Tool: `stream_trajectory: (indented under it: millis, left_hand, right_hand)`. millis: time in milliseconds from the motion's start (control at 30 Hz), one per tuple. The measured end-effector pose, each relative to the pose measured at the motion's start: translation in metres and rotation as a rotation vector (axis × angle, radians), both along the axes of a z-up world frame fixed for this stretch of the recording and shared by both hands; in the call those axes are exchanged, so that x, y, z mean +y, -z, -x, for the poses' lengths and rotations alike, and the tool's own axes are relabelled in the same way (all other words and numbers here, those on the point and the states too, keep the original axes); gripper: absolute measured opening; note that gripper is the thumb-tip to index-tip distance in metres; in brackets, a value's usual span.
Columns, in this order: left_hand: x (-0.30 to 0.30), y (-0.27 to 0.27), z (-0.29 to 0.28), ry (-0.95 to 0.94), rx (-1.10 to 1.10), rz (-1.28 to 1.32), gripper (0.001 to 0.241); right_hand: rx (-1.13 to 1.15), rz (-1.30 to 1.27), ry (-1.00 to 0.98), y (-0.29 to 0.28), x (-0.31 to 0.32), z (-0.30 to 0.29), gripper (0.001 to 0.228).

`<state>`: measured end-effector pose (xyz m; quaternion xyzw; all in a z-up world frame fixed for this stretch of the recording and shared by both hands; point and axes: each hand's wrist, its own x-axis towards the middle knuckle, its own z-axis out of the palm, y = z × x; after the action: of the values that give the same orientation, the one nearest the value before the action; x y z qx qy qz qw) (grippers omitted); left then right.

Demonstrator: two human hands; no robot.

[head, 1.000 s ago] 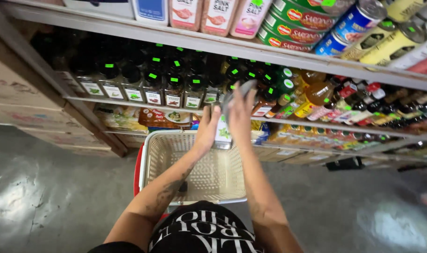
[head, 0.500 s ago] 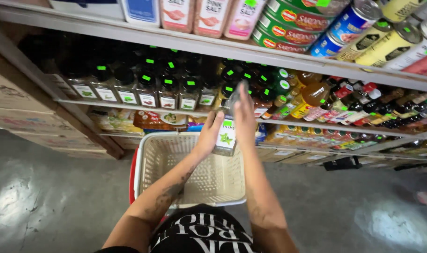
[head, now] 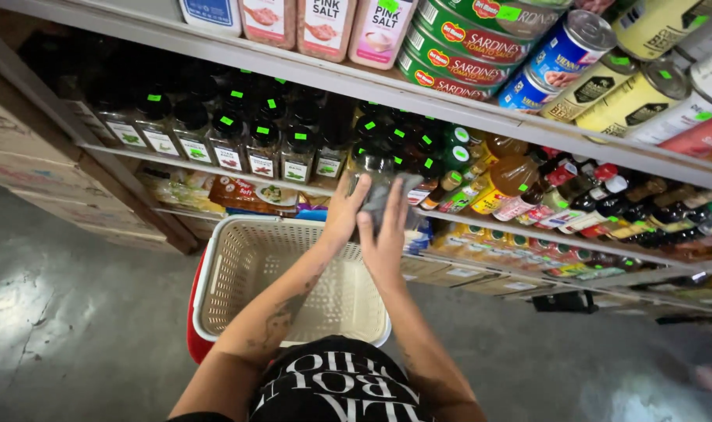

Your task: The recorder is wiping individual spice jars with a grey cloth and placing them into a white shopping basket from the shelves.

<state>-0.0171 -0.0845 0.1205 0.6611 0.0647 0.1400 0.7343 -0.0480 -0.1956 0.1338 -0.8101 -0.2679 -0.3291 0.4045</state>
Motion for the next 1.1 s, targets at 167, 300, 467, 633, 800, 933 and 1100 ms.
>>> stream_trajectory:
  millis: [167,300,467,633,800,933,1100]
  left_hand:
    - [-0.008,0.032,0.002,0.143,0.035,0.096,0.077]
    - [-0.002,0.020,-0.010,0.101,-0.034,0.182,0.073]
    - [0.010,0.031,-0.028,0.123,-0.029,0.449,0.068]
    - [0.012,0.027,-0.018,0.119,-0.034,0.326,0.063]
    - [0.037,0.049,-0.043,0.145,-0.086,0.639,0.074]
    - [0.038,0.008,-0.033,-0.044,-0.173,0.400,0.070]
    - [0.029,0.014,-0.026,-0.153,-0.120,0.206,0.062]
  right_hand:
    - [0.464,-0.348,-0.104,-0.015,-0.025,-0.065,0.062]
    - [0.415,-0.471,-0.199,0.016,-0.006,-0.070,0.056]
    - [-0.047,0.299,0.095,-0.003,0.015,-0.023,0.053]
    - [0.388,-0.240,-0.264,-0.009,0.003,-0.079,0.061]
    - [1.174,-1.042,-0.358,0.057,0.007,-0.069,0.063]
    - [0.931,-1.189,-0.422,0.080,0.015,-0.063,0.061]
    - [0.598,-0.497,-0.136,0.033,0.023,-0.054,0.060]
